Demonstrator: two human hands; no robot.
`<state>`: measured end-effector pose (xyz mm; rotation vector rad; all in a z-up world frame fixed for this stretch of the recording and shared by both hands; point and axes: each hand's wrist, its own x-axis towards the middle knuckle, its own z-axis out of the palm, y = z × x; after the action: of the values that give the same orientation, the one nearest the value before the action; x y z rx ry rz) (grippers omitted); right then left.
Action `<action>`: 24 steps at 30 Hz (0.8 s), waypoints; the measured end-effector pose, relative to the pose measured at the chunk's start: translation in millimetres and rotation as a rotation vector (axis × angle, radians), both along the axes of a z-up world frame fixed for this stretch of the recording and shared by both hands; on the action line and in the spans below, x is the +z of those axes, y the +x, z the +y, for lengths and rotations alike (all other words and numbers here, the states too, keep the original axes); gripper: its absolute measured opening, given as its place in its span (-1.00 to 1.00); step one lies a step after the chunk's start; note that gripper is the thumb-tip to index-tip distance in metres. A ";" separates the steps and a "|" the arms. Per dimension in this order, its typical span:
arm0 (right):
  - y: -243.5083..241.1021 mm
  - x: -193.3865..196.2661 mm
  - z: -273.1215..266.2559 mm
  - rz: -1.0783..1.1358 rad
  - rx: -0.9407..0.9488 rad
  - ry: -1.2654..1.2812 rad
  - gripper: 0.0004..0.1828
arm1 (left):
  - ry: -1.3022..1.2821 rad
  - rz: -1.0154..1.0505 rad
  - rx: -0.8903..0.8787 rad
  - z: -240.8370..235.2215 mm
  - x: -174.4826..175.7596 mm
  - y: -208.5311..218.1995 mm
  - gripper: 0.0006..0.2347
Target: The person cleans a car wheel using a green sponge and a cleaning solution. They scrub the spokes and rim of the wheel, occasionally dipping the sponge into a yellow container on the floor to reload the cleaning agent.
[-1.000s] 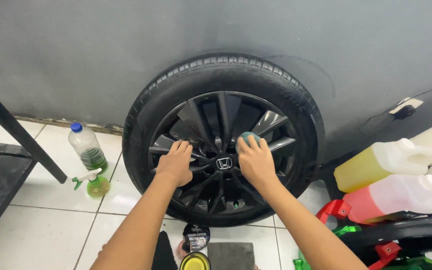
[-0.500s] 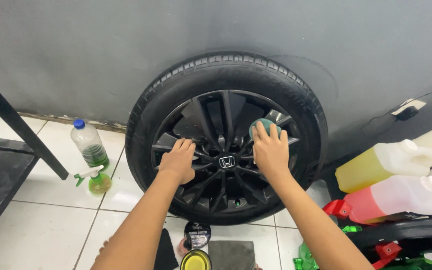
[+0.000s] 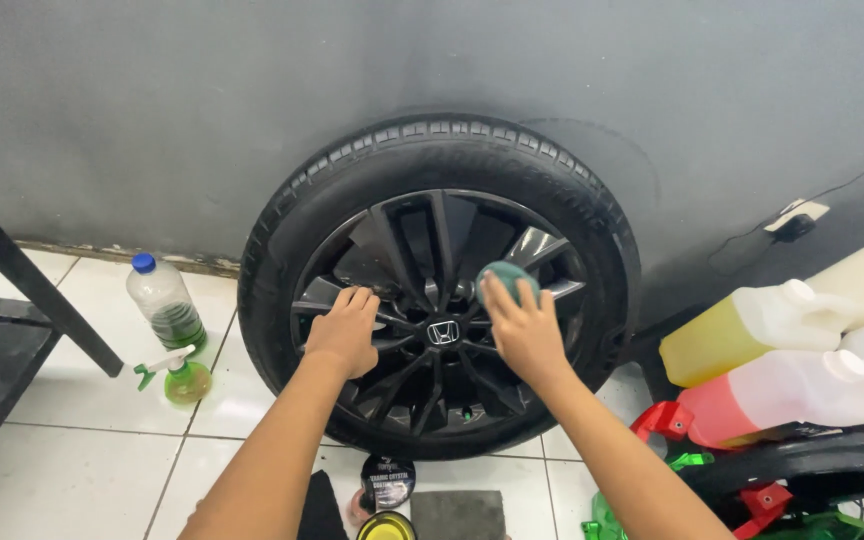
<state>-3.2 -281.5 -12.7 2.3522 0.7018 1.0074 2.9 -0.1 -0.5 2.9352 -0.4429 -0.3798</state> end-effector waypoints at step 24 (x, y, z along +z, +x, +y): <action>-1.7 7.2 4.4 0.185 0.007 0.049 -0.47 | 0.026 0.016 0.008 -3.0 4.3 -2.4 -0.40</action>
<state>-5.0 -277.1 -5.4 2.5103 0.7628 0.8251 0.5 -3.1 3.8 2.9559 -0.4278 -0.4108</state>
